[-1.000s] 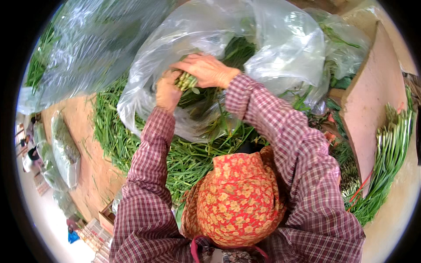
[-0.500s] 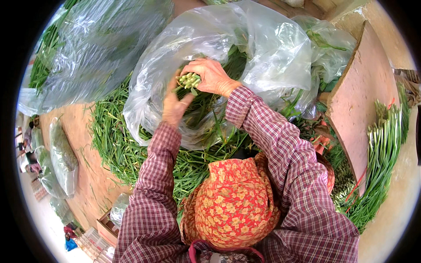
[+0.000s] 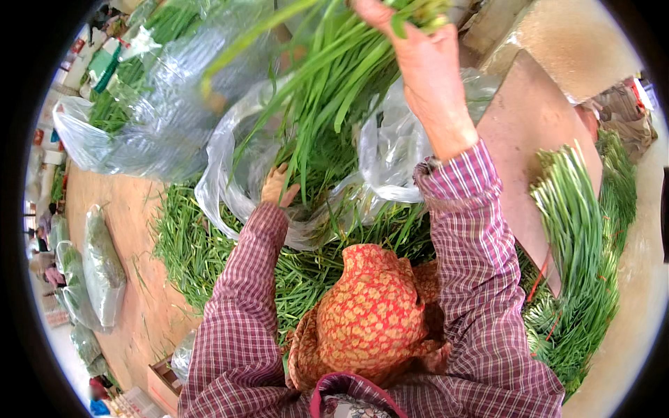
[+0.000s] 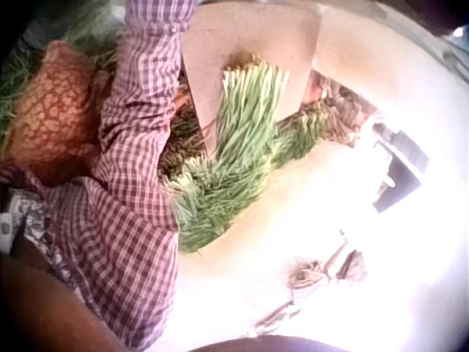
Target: The person sorts bunches of green vegetables by hand, removes individual stems, and ties them into bundles with red string.
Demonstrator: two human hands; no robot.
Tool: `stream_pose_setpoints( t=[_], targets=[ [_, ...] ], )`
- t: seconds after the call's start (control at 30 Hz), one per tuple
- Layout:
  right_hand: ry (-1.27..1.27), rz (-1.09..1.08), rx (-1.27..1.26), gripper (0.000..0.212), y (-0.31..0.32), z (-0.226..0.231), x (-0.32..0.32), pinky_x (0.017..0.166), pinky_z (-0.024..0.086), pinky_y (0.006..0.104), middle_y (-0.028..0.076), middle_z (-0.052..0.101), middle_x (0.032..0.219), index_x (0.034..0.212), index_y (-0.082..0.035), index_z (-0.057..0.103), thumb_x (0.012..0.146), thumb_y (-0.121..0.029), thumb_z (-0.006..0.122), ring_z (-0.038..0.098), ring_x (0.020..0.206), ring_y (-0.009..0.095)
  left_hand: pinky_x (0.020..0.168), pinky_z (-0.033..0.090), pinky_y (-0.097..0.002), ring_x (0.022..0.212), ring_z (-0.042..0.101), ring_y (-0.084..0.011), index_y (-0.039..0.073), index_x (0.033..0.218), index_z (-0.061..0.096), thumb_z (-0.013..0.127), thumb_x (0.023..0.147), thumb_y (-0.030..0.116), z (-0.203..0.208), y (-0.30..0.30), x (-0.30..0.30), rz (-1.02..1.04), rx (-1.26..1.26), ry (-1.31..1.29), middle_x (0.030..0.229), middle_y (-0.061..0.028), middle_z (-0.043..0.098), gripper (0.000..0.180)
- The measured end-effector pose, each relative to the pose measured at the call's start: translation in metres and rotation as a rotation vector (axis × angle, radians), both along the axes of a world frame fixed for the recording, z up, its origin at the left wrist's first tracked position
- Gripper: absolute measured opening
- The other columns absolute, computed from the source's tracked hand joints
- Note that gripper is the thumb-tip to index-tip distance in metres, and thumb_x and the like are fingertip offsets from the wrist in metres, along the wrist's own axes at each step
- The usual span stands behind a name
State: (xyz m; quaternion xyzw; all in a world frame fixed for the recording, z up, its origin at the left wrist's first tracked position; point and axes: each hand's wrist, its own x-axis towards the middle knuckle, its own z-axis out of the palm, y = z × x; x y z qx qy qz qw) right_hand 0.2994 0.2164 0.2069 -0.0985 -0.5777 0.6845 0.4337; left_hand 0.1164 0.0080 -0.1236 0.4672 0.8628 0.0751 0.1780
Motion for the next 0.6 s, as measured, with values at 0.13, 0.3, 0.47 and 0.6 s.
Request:
stream_pose_setpoints(
  t=[0.13, 0.3, 0.47, 0.6],
  targets=[
    [0.001, -0.120, 0.141, 0.017, -0.009, -0.013, -0.026, 0.073, 0.046, 0.0231, -0.003, 0.067, 0.092, 0.100, -0.005, 0.070, 0.085, -0.012, 0.070, 0.057, 0.082, 0.006, 0.094, 0.048, -0.0330, 0.108, 0.062, -0.0202, 0.004, 0.112, 0.069, 0.062, 0.088, 0.018, 0.084, -0.074, -0.015, 0.256, 0.413, -0.568, 0.113, -0.0106, 0.068, 0.028],
    [0.019, 0.093, -0.084, 0.022, -0.066, 0.027, -0.036, 0.076, 0.050, 0.0260, 0.001, 0.068, 0.095, 0.106, -0.002, 0.067, 0.086, -0.009, 0.069, 0.062, 0.085, 0.009, 0.096, 0.046, -0.0319, 0.115, 0.059, -0.0202, 0.000, 0.135, 0.051, 0.073, 0.082, 0.021, 0.239, -0.134, -0.008, 0.189, 1.002, -0.800, 0.124, -0.0135, 0.062, 0.061],
    [-0.063, 0.244, -0.293, 0.024, -0.147, 0.074, -0.042, 0.071, 0.056, 0.0298, 0.005, 0.070, 0.095, 0.108, -0.003, 0.066, 0.086, -0.012, 0.070, 0.067, 0.079, 0.014, 0.115, 0.023, -0.0395, 0.136, 0.038, -0.0254, 0.004, 0.151, 0.022, 0.089, 0.059, 0.039, 0.359, -0.117, 0.016, -0.252, 1.014, -0.624, 0.146, -0.0162, 0.041, 0.119],
    [-0.031, 0.346, -0.468, 0.025, -0.194, 0.062, -0.053, 0.076, 0.053, 0.0284, 0.002, 0.068, 0.098, 0.109, -0.005, 0.065, 0.086, -0.012, 0.071, 0.064, 0.084, 0.013, 0.101, 0.041, -0.0347, 0.120, 0.049, -0.0170, 0.006, 0.146, 0.032, 0.088, 0.062, 0.021, 0.345, -0.138, 0.038, -0.139, 0.799, -1.191, 0.133, -0.0070, 0.051, 0.102]
  ],
)
